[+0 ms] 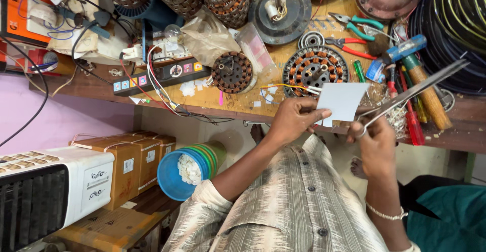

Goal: The person works on a circular electrical stator, using scissors to cut a small white insulating sheet and inserting it into the copper windings. They then use a small white plastic tool to press and adjust the insulation within the stator slots.

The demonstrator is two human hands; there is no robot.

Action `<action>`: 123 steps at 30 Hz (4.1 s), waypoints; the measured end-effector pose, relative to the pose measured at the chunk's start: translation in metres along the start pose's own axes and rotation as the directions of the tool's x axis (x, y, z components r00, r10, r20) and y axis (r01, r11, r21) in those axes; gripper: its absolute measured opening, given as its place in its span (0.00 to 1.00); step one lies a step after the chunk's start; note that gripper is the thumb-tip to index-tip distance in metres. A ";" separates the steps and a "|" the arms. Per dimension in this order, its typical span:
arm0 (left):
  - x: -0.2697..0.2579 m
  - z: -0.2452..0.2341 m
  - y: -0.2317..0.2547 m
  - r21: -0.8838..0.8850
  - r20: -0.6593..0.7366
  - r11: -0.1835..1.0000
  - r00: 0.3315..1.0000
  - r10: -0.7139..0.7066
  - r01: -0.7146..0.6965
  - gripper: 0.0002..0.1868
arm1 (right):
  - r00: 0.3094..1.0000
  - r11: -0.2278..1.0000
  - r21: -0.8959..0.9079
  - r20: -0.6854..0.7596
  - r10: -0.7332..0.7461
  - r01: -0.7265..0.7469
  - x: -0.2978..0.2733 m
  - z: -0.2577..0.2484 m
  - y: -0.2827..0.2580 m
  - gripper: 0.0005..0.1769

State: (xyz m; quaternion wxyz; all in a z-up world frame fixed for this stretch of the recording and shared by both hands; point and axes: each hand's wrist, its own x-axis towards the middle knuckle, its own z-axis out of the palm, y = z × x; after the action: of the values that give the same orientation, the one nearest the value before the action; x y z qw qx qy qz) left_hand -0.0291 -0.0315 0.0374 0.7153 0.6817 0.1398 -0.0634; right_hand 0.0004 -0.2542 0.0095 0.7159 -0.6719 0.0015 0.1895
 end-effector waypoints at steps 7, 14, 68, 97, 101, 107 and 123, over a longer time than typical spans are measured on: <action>0.008 -0.008 -0.005 -0.144 -0.122 0.989 0.991 -0.052 0.034 0.17 | 0.844 0.972 -0.190 0.492 0.214 -0.135 -0.029 -0.011 0.035 0.52; 0.012 -0.009 -0.005 -0.178 -0.216 0.975 0.972 0.095 -0.135 0.13 | 0.842 0.961 -0.197 0.469 0.268 -0.195 -0.026 -0.010 0.030 0.55; 0.019 -0.015 -0.008 -0.301 -0.116 0.953 0.993 0.008 -0.043 0.15 | 0.819 0.881 -0.266 0.336 0.466 -0.392 -0.027 0.001 0.021 0.15; 0.027 -0.011 -0.024 -0.323 -0.135 0.939 0.988 0.075 -0.116 0.15 | 0.847 0.918 -0.316 0.392 0.358 -0.242 -0.031 -0.007 0.033 0.16; 0.029 -0.019 -0.026 -0.456 -0.176 0.881 0.983 0.051 -0.127 0.16 | 0.901 0.916 -0.358 0.313 0.300 -0.181 -0.027 -0.024 0.031 0.25; 0.013 -0.012 -0.014 -0.497 -0.080 0.866 0.997 0.021 -0.058 0.19 | 0.996 0.996 -0.045 0.048 -0.075 0.077 -0.025 -0.022 -0.004 0.27; -0.012 0.022 -0.073 -0.495 0.713 0.624 0.693 -0.106 0.605 0.19 | 0.996 0.999 0.047 0.089 -0.027 0.023 0.009 -0.014 -0.015 0.22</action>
State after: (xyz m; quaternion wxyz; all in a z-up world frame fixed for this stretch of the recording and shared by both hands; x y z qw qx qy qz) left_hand -0.0585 -0.0590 -0.0289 0.8905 0.2505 0.0503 -0.3764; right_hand 0.0163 -0.2660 0.0205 0.7327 -0.6462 -0.0347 0.2106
